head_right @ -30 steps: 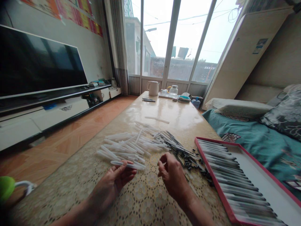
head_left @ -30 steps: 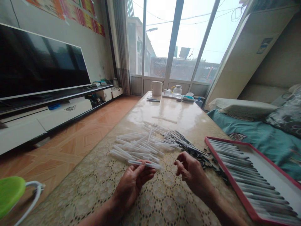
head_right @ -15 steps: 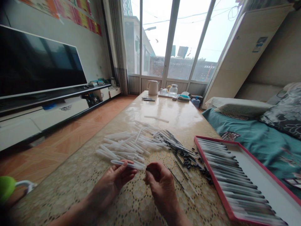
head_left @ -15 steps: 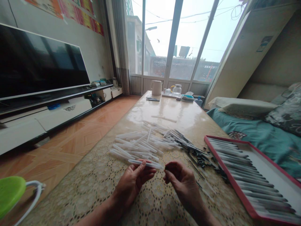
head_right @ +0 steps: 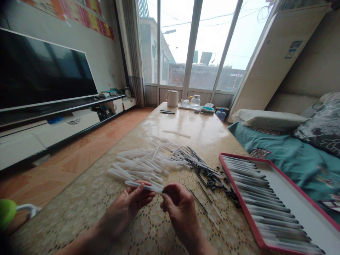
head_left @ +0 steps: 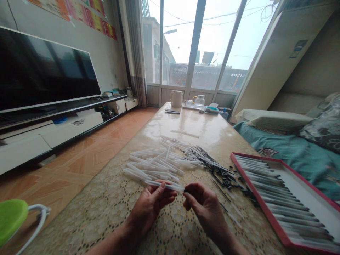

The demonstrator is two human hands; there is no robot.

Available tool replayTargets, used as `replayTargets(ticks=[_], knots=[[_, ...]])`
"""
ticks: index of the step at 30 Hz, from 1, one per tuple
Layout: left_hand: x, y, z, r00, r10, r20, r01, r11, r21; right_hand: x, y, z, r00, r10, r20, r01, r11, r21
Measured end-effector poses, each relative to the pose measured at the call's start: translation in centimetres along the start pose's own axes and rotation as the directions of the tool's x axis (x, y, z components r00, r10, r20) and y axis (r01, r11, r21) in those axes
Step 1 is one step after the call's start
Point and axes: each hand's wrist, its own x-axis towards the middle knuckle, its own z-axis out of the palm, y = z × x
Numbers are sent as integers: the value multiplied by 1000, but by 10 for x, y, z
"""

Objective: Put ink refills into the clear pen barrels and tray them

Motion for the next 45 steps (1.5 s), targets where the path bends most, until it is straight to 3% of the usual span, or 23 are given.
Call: replayTargets(ticks=[4,10,16,24,32,37,45], knots=[[-1,1,1,1000,-3,3,3,1000,12,-1,2,1,1000,25,-9,-25,999,-33],[-1,0,1,999,-25,21,24,998,51,-1,11,-5,999,-17,27,25,955,-297],[1,-1,-2,999,-3,35,2,1000,29,-2,6,-7,994,-40,106,73,943,-325],[4,-3,-6,997,-13,80,10,999,41,-3,8,-9,988,-67,137,126,864,-487],[2,-2,-4,997,-28,67,25,998,57,-2,9,-10,988,-79,130,140,810,-570],[2,-2,-4,998,-22,57,18,998,60,-1,9,-10,986,-92,139,151,843,-516],[3,-3,-5,998,-11,67,7,998,63,-1,11,-11,984,-66,168,150,820,-553]])
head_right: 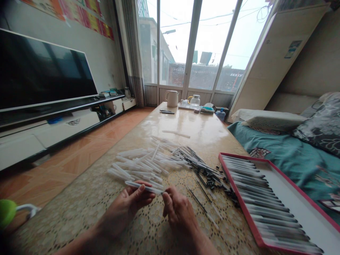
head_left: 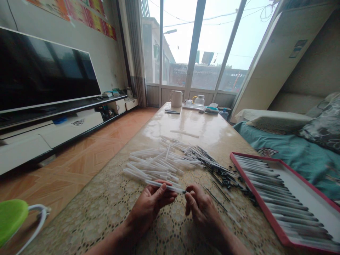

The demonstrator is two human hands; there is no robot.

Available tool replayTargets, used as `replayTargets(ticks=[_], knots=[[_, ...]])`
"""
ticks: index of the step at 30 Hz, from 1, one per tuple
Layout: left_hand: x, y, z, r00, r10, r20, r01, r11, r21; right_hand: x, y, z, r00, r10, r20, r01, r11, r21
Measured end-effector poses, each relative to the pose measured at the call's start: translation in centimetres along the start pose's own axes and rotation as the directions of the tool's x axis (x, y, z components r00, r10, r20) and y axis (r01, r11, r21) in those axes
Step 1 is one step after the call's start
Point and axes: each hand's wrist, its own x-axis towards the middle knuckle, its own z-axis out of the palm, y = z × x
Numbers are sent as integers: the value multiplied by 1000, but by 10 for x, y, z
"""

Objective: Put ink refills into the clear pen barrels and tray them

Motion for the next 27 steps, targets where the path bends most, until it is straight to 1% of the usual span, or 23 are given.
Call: replayTargets(ticks=[2,7,13,17,22,24,27], knots=[[1,0,0,1000,1,-3,-1,1000,-4,0,-1,0,1000,2,2,-2,1000,20],[1,-1,-1,1000,-1,24,1,1000,21,0,-1,-1,1000,-5,17,5,1000,-12],[1,-1,-2,1000,3,20,-3,1000,17,0,-1,-2,1000,6,12,-6,1000,3],[2,-2,-3,999,-10,41,9,999,37,0,0,-2,999,8,38,-9,1000,24],[1,-2,-3,999,5,42,-7,999,32,-1,-1,-1,1000,-3,14,2,1000,26],[1,-2,-3,999,2,49,-4,999,37,-1,-2,0,1000,9,29,-11,999,46],[1,-2,-3,997,-6,71,2,999,51,-2,-3,0,997,33,65,-41,992,123]])
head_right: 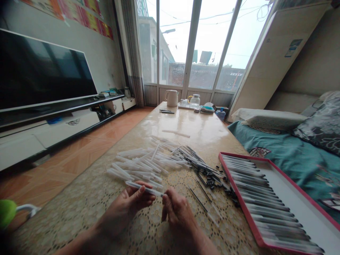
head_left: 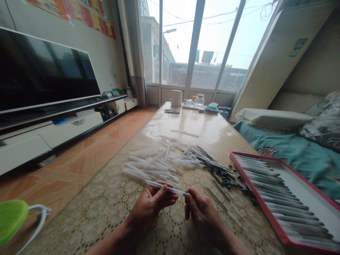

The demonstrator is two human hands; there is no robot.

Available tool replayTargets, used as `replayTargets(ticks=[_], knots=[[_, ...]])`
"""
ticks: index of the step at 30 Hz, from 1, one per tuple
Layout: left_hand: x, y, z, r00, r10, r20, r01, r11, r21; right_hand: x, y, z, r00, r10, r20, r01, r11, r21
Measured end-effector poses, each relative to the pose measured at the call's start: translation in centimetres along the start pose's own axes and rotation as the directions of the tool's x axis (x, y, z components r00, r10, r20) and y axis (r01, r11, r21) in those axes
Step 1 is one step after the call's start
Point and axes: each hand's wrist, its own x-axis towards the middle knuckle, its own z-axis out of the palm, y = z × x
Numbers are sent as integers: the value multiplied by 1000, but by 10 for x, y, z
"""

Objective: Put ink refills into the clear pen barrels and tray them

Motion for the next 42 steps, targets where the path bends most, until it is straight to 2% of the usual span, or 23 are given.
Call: replayTargets(ticks=[3,5,8,11,13,14,16,18,19,21,23,27,32,39,42], knots=[[0,0,0,1000,8,17,-8,1000,20,-1,-2,-1,999,32,1,-32,998,53],[-1,1,1,999,35,25,-37,997,69,-1,-2,-1,999,15,-30,-15,1000,16],[-4,0,4,994,86,74,-102,966,239,-1,-1,0,993,-93,-77,86,992,-93],[-5,-3,5,986,102,132,-147,906,396,0,1,1,980,-191,-50,179,968,-178],[-5,-2,3,978,182,103,-209,848,486,1,3,-1,975,-219,-44,205,956,-210],[-4,-1,0,963,259,73,-255,794,551,1,4,-3,976,-206,-67,188,959,-212],[-2,6,-7,880,474,33,-346,593,727,1,5,-7,980,-138,-142,112,977,-180],[1,14,-14,794,603,78,-353,352,867,1,7,-11,976,-52,-212,29,993,-110],[2,17,-17,774,622,121,-343,251,905,1,9,-13,973,-23,-232,6,997,-76],[4,21,-20,773,601,205,-337,116,934,2,11,-14,969,10,-246,-17,999,-29],[6,20,-21,794,549,261,-340,46,939,1,12,-14,971,27,-239,-30,999,-12],[6,12,-18,819,489,299,-325,-34,945,0,11,-14,974,37,-223,-42,999,-16],[3,10,-14,826,452,336,-335,-86,938,0,11,-15,971,33,-235,-42,999,-34],[4,8,-12,823,433,367,-364,-92,927,0,7,-15,957,-26,-290,-5,995,-105],[5,8,-12,809,455,371,-393,-50,918,0,4,-16,940,-63,-335,4,985,-172]])
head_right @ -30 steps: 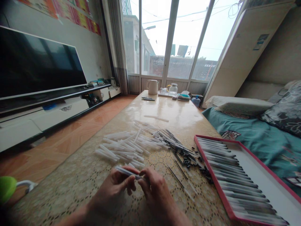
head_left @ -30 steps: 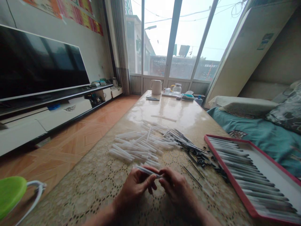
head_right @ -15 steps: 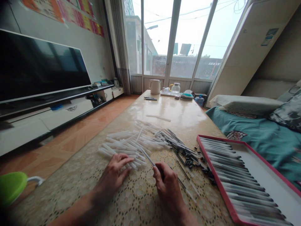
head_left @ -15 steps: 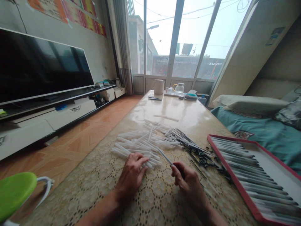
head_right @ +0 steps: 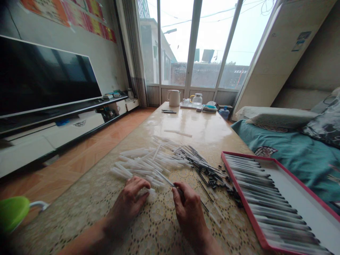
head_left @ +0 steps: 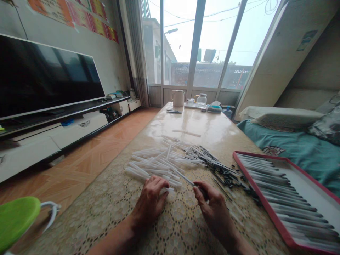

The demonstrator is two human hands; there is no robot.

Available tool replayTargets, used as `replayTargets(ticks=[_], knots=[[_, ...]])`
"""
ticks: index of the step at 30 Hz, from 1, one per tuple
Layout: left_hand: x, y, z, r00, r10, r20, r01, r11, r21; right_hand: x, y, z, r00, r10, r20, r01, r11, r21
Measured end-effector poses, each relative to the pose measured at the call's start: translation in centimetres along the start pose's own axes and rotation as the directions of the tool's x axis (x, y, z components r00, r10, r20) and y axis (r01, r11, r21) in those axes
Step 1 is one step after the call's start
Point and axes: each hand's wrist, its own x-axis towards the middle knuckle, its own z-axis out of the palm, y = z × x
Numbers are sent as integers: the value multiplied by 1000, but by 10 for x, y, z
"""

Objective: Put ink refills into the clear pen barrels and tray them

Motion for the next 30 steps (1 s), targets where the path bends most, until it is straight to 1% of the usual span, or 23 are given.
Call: replayTargets(ticks=[2,3,4,5,6,8,10,12,15,16,18,23,25,27,30], knots=[[1,1,-1,998,-43,-48,38,993,-110,0,-1,-1,1000,-13,-26,13,1000,-10],[2,2,-3,993,-96,-73,80,977,-200,0,-2,-2,999,-17,-36,17,1000,-7],[4,4,-5,982,-168,-86,134,941,-312,0,-3,-3,999,-19,-46,19,1000,-2],[5,5,-8,965,-248,-78,191,880,-434,0,-3,-4,998,-23,-58,24,1000,4],[7,7,-11,943,-327,-54,246,800,-547,-1,-4,-6,997,-34,-70,34,999,7],[10,8,-16,901,-434,10,313,635,-706,-2,-6,-8,994,-73,-80,74,997,3],[12,9,-19,880,-471,50,324,523,-788,-3,-8,-9,989,-134,-67,134,991,-10],[13,9,-19,875,-478,78,320,448,-835,-4,-11,-10,983,-176,-48,175,984,-25],[10,9,-16,857,-495,145,354,360,-863,-5,-13,-9,981,-194,-28,193,980,-53],[10,10,-15,850,-503,158,368,351,-861,-6,-14,-9,980,-196,-21,194,979,-68],[8,11,-13,848,-504,166,384,367,-847,-6,-15,-8,979,-202,-1,201,975,-91],[8,12,-12,878,-451,161,377,443,-814,-6,-12,-7,973,-228,24,229,968,-101],[8,11,-12,887,-434,155,371,474,-798,-6,-9,-6,963,-262,63,268,956,-120],[7,11,-12,895,-423,143,367,515,-775,-5,-6,-5,943,-306,132,327,925,-192],[3,12,-9,908,-398,130,349,547,-761,-6,-2,-2,908,-352,229,413,846,-338]])
